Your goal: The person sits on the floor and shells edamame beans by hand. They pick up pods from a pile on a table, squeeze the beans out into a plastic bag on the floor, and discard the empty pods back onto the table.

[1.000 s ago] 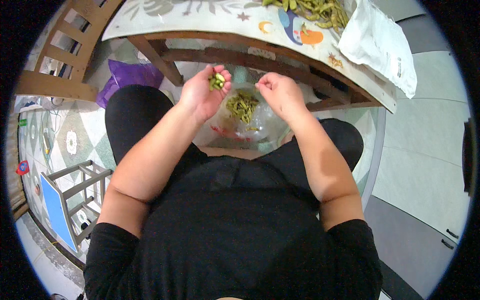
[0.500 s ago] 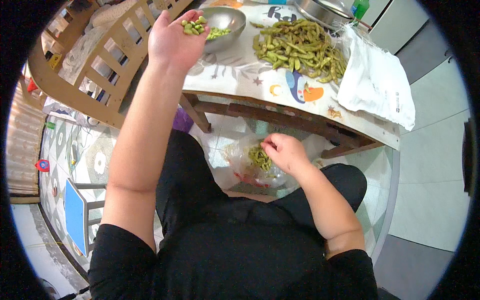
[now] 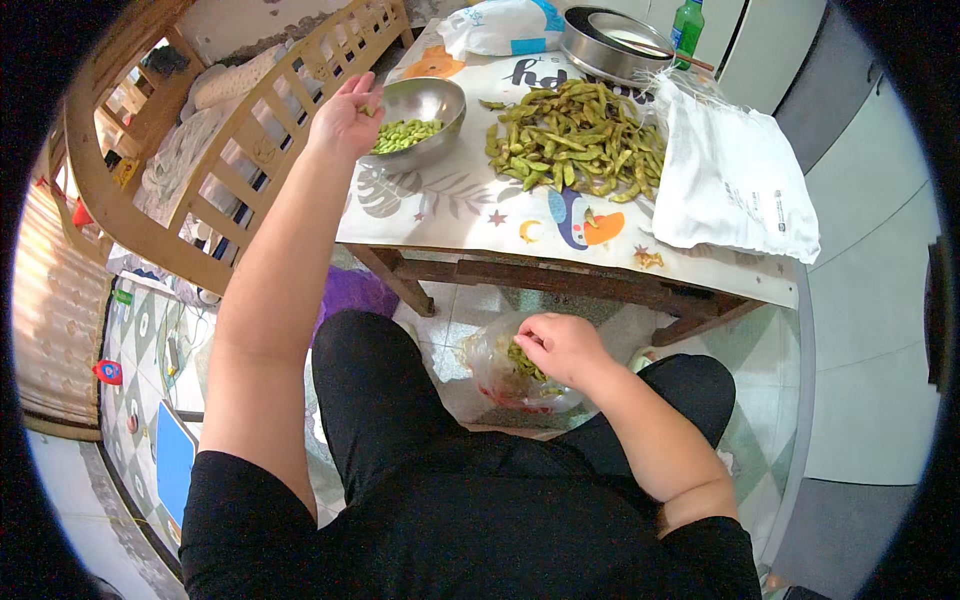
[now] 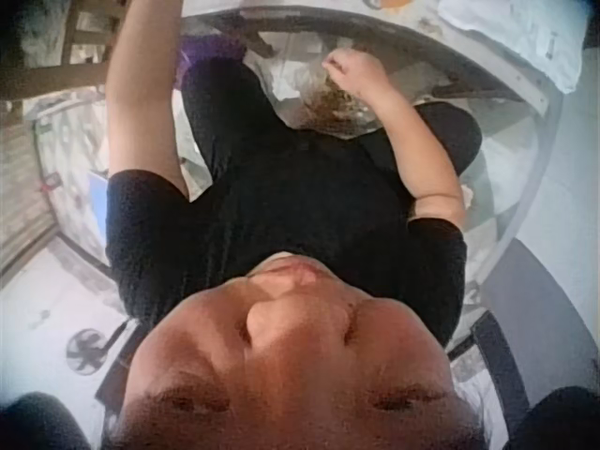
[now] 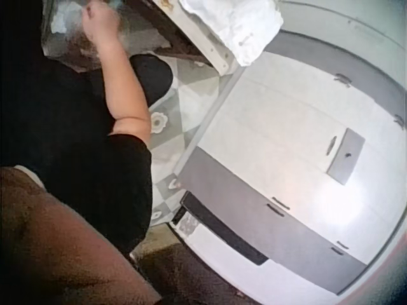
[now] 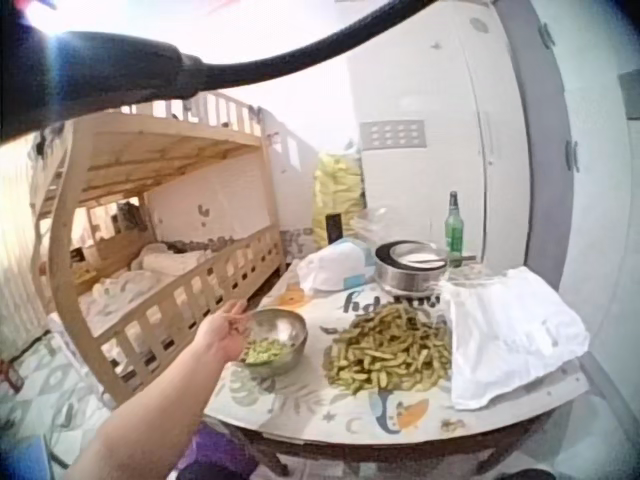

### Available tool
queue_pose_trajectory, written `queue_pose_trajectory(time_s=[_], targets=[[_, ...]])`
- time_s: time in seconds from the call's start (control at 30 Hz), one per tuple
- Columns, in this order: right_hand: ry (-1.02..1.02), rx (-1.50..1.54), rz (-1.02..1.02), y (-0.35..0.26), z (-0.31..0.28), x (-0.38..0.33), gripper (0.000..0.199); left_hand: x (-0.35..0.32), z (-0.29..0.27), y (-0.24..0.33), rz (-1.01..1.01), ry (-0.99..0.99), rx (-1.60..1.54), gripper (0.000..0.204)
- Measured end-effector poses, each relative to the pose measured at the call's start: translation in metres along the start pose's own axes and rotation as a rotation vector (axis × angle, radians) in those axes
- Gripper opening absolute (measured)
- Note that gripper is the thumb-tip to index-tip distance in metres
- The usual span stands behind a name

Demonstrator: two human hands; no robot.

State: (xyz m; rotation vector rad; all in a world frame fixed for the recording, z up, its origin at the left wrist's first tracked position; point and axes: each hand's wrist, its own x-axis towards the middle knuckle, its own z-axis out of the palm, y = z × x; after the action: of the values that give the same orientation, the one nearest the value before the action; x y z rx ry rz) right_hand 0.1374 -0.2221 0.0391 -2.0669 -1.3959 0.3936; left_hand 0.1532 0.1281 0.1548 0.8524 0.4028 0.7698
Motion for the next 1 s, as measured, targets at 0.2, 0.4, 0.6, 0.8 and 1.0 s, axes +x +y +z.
queue_pose_trajectory(time_s=[0.2, 0.4, 0.6, 0.8, 1.0], targets=[[-0.030, -0.047, -0.019, -0.002, 0.003, 0.002, 0.019, 0.013, -0.005, 0.006, 0.010, 0.037, 0.131, 0.040], [-0.043, -0.038, -0.042, -0.001, 0.006, 0.001, 0.019, 0.007, 0.000, -0.001, 0.197, 0.087, 0.191, 0.036], [-0.013, -0.074, -0.135, 0.001, 0.008, 0.000, 0.019, -0.043, 0.041, -0.023, 0.403, -0.124, 0.830, 0.016], [-0.102, -0.095, -0.049, 0.006, 0.016, 0.002, 0.017, -0.077, 0.071, -0.085, 0.439, -0.580, 1.552, 0.025], [-0.052, -0.175, -0.171, 0.008, 0.016, -0.002, 0.010, -0.062, 0.038, -0.122, 0.632, -0.548, 1.682, 0.028]])
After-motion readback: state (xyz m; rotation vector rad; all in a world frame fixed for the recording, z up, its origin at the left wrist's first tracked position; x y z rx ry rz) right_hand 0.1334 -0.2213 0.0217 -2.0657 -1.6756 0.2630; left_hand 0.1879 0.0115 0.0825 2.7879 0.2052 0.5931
